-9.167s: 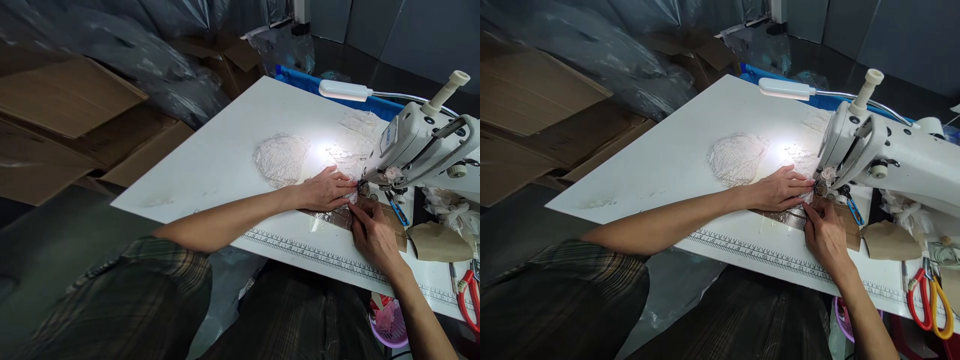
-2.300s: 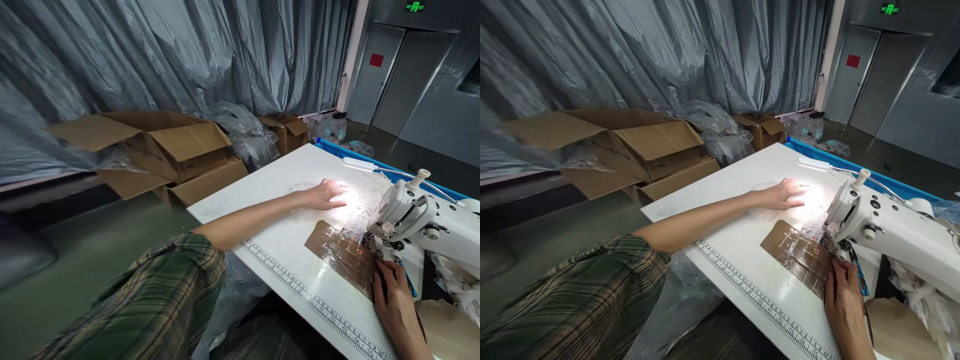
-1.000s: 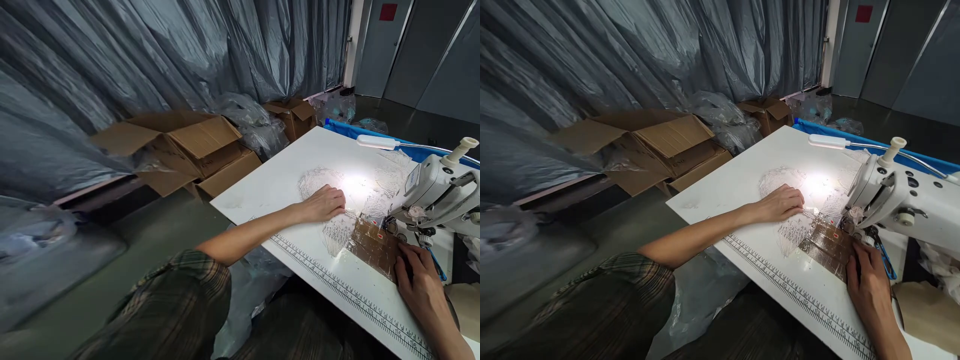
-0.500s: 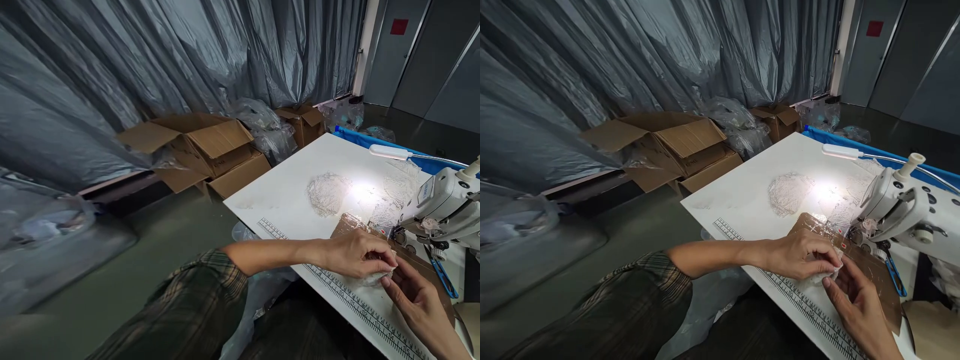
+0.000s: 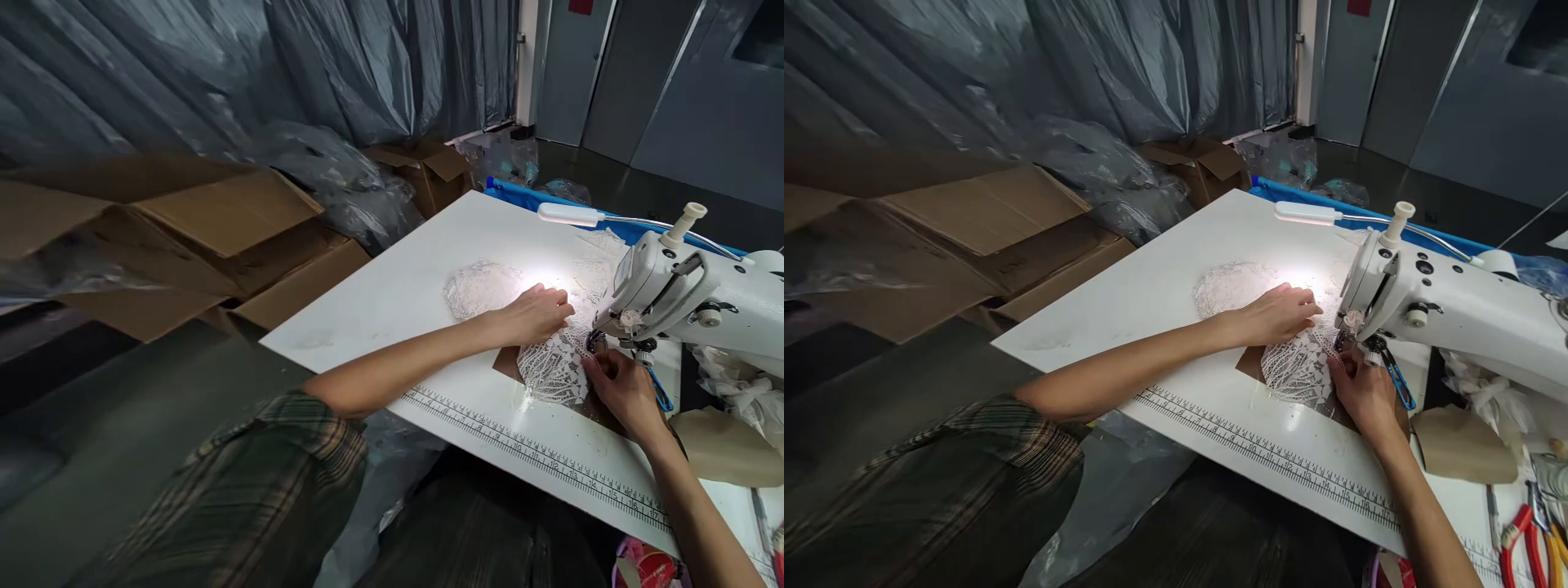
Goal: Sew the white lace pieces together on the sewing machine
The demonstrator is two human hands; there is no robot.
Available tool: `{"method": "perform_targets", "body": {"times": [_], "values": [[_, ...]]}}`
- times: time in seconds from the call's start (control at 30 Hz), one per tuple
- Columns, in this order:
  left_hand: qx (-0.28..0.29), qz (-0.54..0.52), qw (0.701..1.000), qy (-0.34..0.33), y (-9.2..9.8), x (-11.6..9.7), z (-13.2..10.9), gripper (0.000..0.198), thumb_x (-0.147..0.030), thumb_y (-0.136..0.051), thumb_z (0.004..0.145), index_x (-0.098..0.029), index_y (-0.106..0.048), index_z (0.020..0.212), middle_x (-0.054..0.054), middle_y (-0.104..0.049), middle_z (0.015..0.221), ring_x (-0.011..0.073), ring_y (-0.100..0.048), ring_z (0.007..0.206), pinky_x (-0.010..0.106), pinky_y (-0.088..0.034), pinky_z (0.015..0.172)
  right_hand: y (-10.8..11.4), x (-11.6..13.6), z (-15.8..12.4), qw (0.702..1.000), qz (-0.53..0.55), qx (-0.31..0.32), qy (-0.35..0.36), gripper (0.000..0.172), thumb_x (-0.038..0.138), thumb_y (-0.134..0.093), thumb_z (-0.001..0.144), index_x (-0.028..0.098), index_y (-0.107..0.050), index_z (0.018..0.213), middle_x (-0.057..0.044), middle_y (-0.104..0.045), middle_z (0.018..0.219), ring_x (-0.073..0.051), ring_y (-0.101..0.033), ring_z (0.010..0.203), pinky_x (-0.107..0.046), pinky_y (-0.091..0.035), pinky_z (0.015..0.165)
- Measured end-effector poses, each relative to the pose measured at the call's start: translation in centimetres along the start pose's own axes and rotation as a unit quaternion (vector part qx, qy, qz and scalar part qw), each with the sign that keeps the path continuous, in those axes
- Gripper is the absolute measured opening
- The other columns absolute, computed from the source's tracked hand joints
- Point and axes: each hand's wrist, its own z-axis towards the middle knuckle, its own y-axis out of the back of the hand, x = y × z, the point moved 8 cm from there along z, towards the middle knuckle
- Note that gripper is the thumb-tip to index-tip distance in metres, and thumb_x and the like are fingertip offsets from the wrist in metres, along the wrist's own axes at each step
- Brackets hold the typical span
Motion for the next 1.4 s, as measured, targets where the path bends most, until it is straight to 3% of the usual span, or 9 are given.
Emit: {"method": "perform_targets", "body": {"times": [0.13, 0.3, 0.43, 0.5, 0.6, 0.83, 1.07, 1.23, 1.4], "values": [[0.009, 0.013, 0.999, -0.042, -2.5, 0.6, 2.5, 0.03, -0.026, -0.041, 0.105, -0.015, -0.067, 0.113, 0.013, -0.067, 0.124, 0.0223, -0.065, 0.097, 0.034, -0.046, 0.078, -0.4, -0.2, 0.4, 0.998, 0.03, 0.021, 0.043, 0.043, 0.059, -0.053, 0.082, 0.021, -0.073, 0.082, -0.004, -0.068, 0.061, -0.021, -0.061, 0.058, -0.029, -0.039, 0.053], [-0.063, -0.004, 0.994, -0.093, -2.9, 1.0, 3.8, 0.031, -0.017, -0.041, 0.102, -0.011, -0.059, 0.127, 0.02, -0.056, 0.142, 0.0268, -0.063, 0.113, 0.041, -0.05, 0.088, -0.4, -1.7, 0.5, 0.998, 0.041, 0.02, 0.039, 0.056, 0.07, -0.043, 0.085, 0.021, -0.068, 0.074, -0.002, -0.06, 0.053, -0.018, -0.055, 0.053, -0.028, -0.036, 0.049], [-0.137, -0.042, 0.982, -0.121, -1.8, -0.1, 2.1, 0.03, -0.007, -0.041, 0.095, -0.011, -0.065, 0.112, 0.016, -0.069, 0.119, 0.0213, -0.066, 0.097, 0.036, -0.054, 0.079, -0.5, -2.2, 0.6, 0.998, 0.047, 0.016, 0.031, 0.056, 0.072, -0.045, 0.085, 0.022, -0.066, 0.075, 0.0, -0.057, 0.051, -0.018, -0.057, 0.055, -0.026, -0.037, 0.05], [-0.134, -0.093, 0.968, -0.191, -1.6, -2.0, 0.3, 0.026, -0.009, -0.044, 0.094, -0.014, -0.069, 0.101, 0.01, -0.072, 0.104, 0.0168, -0.066, 0.087, 0.03, -0.054, 0.073, -0.6, -1.7, 0.5, 0.997, 0.057, 0.03, 0.033, 0.052, 0.069, -0.046, 0.085, 0.022, -0.067, 0.079, 0.0, -0.06, 0.054, -0.018, -0.058, 0.055, -0.027, -0.038, 0.051], [-0.115, -0.121, 0.952, -0.258, -1.4, -4.3, -2.2, 0.02, -0.022, -0.056, 0.095, -0.015, -0.069, 0.107, 0.011, -0.071, 0.112, 0.0186, -0.067, 0.093, 0.033, -0.053, 0.081, -0.6, -0.6, -0.2, 0.998, 0.047, 0.037, 0.031, 0.043, 0.061, -0.054, 0.08, 0.022, -0.068, 0.085, -0.002, -0.066, 0.064, -0.018, -0.06, 0.057, -0.028, -0.041, 0.053], [-0.086, -0.022, 0.976, -0.197, -1.7, -3.9, -2.9, 0.036, -0.043, -0.057, 0.1, -0.015, -0.066, 0.121, 0.016, -0.067, 0.129, 0.0268, -0.063, 0.104, 0.04, -0.044, 0.087, 0.3, 1.5, -2.5, 0.995, -0.009, -0.049, 0.092, 0.032, 0.047, -0.053, 0.083, 0.022, -0.071, 0.091, -0.003, -0.069, 0.067, -0.018, -0.058, 0.057, -0.029, -0.042, 0.055], [-0.126, -0.078, 0.96, -0.237, -1.1, -5.6, -3.1, 0.022, -0.018, -0.047, 0.102, -0.016, -0.067, 0.11, 0.011, -0.071, 0.116, 0.0194, -0.064, 0.104, 0.035, -0.046, 0.093, -0.7, 2.1, -3.9, 0.987, -0.041, -0.077, 0.137, 0.035, 0.04, -0.048, 0.09, 0.021, -0.076, 0.097, -0.009, -0.076, 0.089, -0.024, -0.069, 0.079, -0.033, -0.05, 0.069], [-0.096, -0.084, 0.958, -0.255, -2.2, -6.1, -3.1, 0.018, -0.02, -0.051, 0.101, -0.014, -0.067, 0.101, 0.011, -0.074, 0.102, 0.0187, -0.065, 0.093, 0.036, -0.048, 0.092, -0.8, 2.6, -4.2, 0.982, -0.057, -0.058, 0.173, 0.032, 0.038, -0.05, 0.091, 0.022, -0.078, 0.096, -0.009, -0.076, 0.093, -0.023, -0.069, 0.082, -0.032, -0.051, 0.069], [-0.081, -0.1, 0.965, -0.227, -2.6, -5.2, -3.0, 0.024, -0.022, -0.048, 0.103, -0.018, -0.07, 0.094, 0.007, -0.075, 0.107, 0.0161, -0.066, 0.09, 0.034, -0.046, 0.087, 0.5, 1.8, -2.1, 0.982, 0.0, 0.046, 0.183, 0.034, 0.042, -0.051, 0.09, 0.023, -0.077, 0.101, -0.007, -0.076, 0.089, -0.021, -0.068, 0.076, -0.033, -0.053, 0.072]]}}
